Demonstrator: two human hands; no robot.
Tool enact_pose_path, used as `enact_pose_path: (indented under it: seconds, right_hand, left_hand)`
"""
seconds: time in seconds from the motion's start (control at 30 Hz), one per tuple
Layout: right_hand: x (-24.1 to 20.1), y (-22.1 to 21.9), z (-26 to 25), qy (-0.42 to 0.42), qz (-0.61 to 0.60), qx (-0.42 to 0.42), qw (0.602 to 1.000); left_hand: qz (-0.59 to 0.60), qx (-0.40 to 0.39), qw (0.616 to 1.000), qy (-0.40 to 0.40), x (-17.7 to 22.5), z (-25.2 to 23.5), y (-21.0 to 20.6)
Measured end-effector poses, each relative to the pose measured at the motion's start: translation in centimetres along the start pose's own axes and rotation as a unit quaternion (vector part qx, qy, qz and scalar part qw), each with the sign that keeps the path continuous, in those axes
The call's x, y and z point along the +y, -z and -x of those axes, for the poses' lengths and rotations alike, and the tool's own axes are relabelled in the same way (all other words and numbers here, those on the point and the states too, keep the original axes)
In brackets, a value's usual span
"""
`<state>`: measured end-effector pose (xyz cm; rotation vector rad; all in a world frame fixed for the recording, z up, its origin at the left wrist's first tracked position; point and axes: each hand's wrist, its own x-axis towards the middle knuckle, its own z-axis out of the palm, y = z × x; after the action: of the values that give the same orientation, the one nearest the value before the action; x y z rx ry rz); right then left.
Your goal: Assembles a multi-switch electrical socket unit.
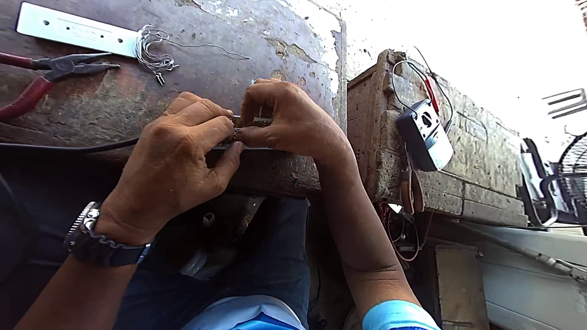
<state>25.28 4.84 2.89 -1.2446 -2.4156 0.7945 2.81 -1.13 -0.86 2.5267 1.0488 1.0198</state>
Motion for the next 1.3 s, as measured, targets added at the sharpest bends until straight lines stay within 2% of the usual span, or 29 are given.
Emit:
enact_pose_path:
  seconds: [0.1, 0.27, 0.8, 1.3]
  right_hand:
    - [-0.4, 0.3, -0.3, -0.020, 0.006, -0.027, 0.999]
    - [-0.5, 0.2, -0.2, -0.025, 0.022, -0.025, 0.999]
    - [-0.5, -0.2, 0.3, 0.007, 0.072, -0.020, 0.997]
    - [-0.4, -0.7, 0.9, 0.042, 0.097, 0.015, 0.994]
  left_hand:
    - [0.002, -0.010, 1.000, 0.009, 0.1, 0.0, 0.2]
    - [-0.007, -0.020, 0.999, 0.033, 0.7, -0.4, 0.4]
    - [0.043, -0.056, 0.993, 0.091, 0.3, -0.6, 1.6]
    - [0.071, -0.073, 0.991, 0.088, -0.6, -1.0, 1.5]
